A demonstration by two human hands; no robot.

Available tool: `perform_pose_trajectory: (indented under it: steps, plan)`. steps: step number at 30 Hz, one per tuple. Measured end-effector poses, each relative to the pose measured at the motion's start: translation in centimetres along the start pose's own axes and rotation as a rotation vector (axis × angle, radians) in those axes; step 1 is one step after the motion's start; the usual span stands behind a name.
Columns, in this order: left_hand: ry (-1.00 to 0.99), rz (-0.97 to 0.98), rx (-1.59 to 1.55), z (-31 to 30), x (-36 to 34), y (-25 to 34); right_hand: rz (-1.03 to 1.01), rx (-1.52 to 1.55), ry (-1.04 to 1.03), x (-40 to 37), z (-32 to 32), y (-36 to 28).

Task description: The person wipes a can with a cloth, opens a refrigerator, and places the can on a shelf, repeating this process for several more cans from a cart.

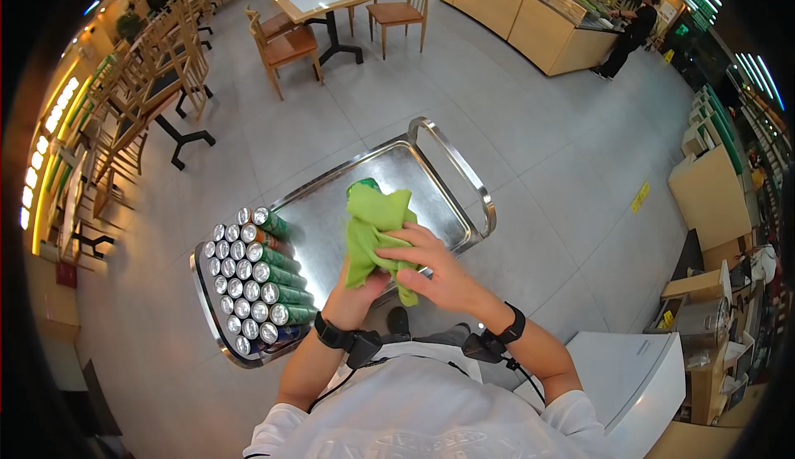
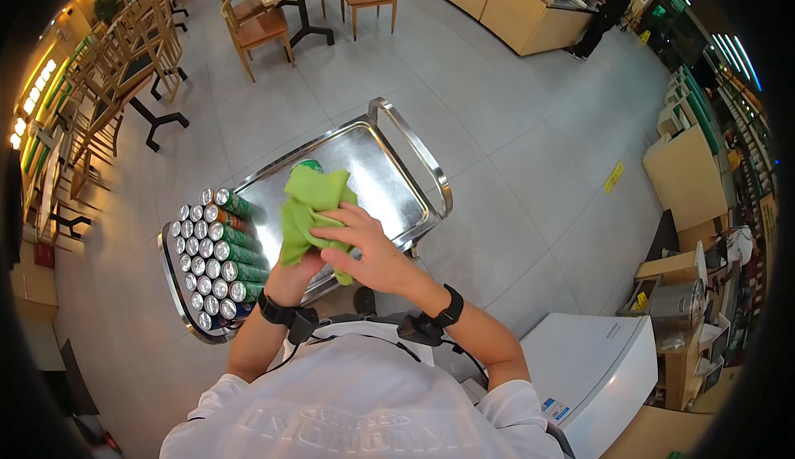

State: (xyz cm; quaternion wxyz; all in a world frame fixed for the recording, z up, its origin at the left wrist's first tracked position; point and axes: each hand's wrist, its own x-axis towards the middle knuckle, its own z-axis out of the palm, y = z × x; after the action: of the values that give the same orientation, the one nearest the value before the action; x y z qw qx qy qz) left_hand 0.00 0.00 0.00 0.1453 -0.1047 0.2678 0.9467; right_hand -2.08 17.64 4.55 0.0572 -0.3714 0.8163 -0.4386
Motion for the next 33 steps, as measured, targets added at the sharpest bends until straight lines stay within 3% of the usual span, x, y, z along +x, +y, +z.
perform_pose_trajectory:
  steps: [2, 3, 5, 6, 8, 11, 12, 13, 15, 16, 18, 23, 25, 27, 28, 30, 33]
  plan:
    - [-0.213, 0.06, 0.118, 2.7, -2.0, -0.6, -0.02, 0.035, 0.063, 0.8, 1.3, -0.1]
    - [-0.195, 0.069, 0.275, 1.0, -2.1, 3.9, -0.054, 0.075, 0.12, 2.4, 2.6, -1.0]
    - [-0.041, 0.018, 0.126, 0.4, -0.4, 0.8, -0.056, -0.095, 0.286, 1.5, 1.3, -2.8]
    - [-0.053, 0.011, 0.099, 1.8, -0.3, -0.3, -0.044, -0.119, 0.271, 0.9, 0.3, -2.7]
    - [0.023, 0.131, 0.278, 4.2, -0.9, -0.1, 0.016, 0.198, 0.411, 1.2, -0.1, -2.6]
    - [-0.07, 0.072, 0.297, 4.1, -1.1, -0.1, -0.019, 0.146, 0.44, 0.9, -0.5, -2.7]
    - [-0.074, 0.066, 0.301, 4.6, -1.0, -0.1, -0.096, 0.02, 0.591, 0.9, -0.5, -2.5]
    - [-0.074, 0.041, 0.321, 5.4, -0.9, 0.0, -0.095, 0.018, 0.593, 0.8, -0.7, -1.7]
    - [-0.072, 0.019, 0.341, 5.8, -0.8, -0.1, 0.002, 0.0, 0.82, 0.8, -1.4, 0.1]
    - [-0.043, -0.089, 0.261, 5.6, -0.7, -0.3, 0.004, 0.002, 0.822, 1.4, -2.1, 0.1]
    - [0.038, -0.196, 0.185, 4.3, 0.0, -1.2, 0.298, 0.219, 0.941, 2.7, -3.8, 0.1]
    - [0.011, -0.305, 0.101, 1.7, 1.2, -2.9, 0.346, 0.324, 0.902, 2.8, -5.0, 0.6]
    - [-0.006, -0.32, 0.059, 1.4, 1.2, -2.9, 0.225, -0.058, 0.748, 3.3, -3.2, 0.0]
    - [0.006, -0.179, 0.048, 1.2, 1.3, -2.5, 0.17, -0.22, 0.526, 2.3, -0.4, -1.2]
    - [0.011, -0.106, 0.043, 1.1, 1.4, -2.2, 0.166, -0.219, 0.525, 1.6, 0.3, -2.1]
    - [-0.056, -0.062, 0.036, -0.8, 2.3, -1.3, -0.083, -0.243, 0.4, 0.6, 1.0, -3.5]
    - [-0.194, -0.019, 0.038, -2.1, 2.3, -0.5, -0.22, -0.207, 0.36, -0.2, 2.3, -0.2]
